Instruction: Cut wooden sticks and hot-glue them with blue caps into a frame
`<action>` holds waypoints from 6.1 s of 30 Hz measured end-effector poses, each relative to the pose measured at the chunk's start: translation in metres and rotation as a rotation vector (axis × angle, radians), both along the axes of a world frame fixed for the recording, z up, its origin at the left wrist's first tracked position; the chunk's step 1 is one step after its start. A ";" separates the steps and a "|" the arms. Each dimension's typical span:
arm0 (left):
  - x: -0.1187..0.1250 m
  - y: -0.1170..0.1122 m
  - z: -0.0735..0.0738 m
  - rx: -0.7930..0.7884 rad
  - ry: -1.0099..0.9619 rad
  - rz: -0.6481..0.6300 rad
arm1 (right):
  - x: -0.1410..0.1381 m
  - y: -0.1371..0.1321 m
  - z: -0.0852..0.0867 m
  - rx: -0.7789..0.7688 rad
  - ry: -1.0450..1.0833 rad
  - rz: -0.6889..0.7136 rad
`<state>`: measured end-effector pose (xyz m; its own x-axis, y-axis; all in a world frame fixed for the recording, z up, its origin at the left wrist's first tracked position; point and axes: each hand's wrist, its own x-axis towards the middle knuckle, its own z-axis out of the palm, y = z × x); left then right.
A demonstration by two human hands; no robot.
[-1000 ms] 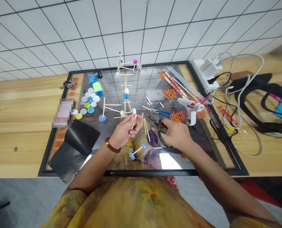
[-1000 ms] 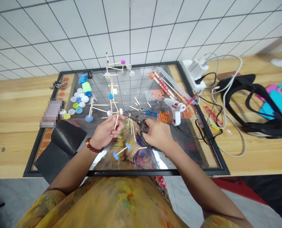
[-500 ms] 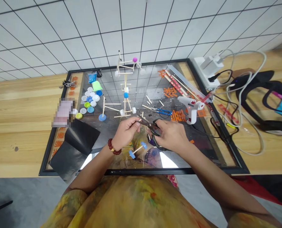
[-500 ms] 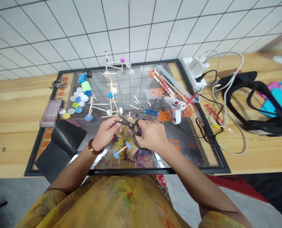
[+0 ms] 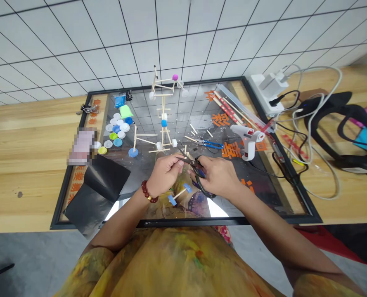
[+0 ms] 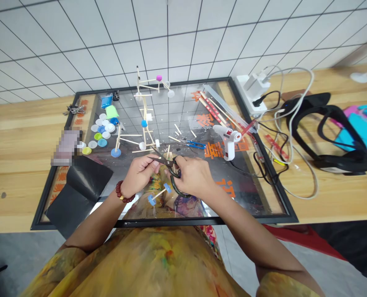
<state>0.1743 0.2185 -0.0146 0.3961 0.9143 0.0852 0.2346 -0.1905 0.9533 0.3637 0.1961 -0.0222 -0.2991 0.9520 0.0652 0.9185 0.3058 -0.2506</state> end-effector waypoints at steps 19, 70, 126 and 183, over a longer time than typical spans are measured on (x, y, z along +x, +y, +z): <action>-0.009 0.008 -0.002 -0.261 -0.192 -0.096 | 0.005 0.000 -0.006 -0.133 -0.030 -0.017; 0.002 0.000 -0.007 -0.320 -0.349 -0.023 | 0.023 -0.010 0.004 -0.197 0.158 -0.049; 0.008 0.002 0.005 -0.148 -0.167 -0.008 | 0.004 0.008 -0.016 -0.133 0.116 0.065; 0.016 0.005 -0.008 0.250 0.574 0.137 | 0.013 0.003 -0.009 -0.244 -0.185 -0.059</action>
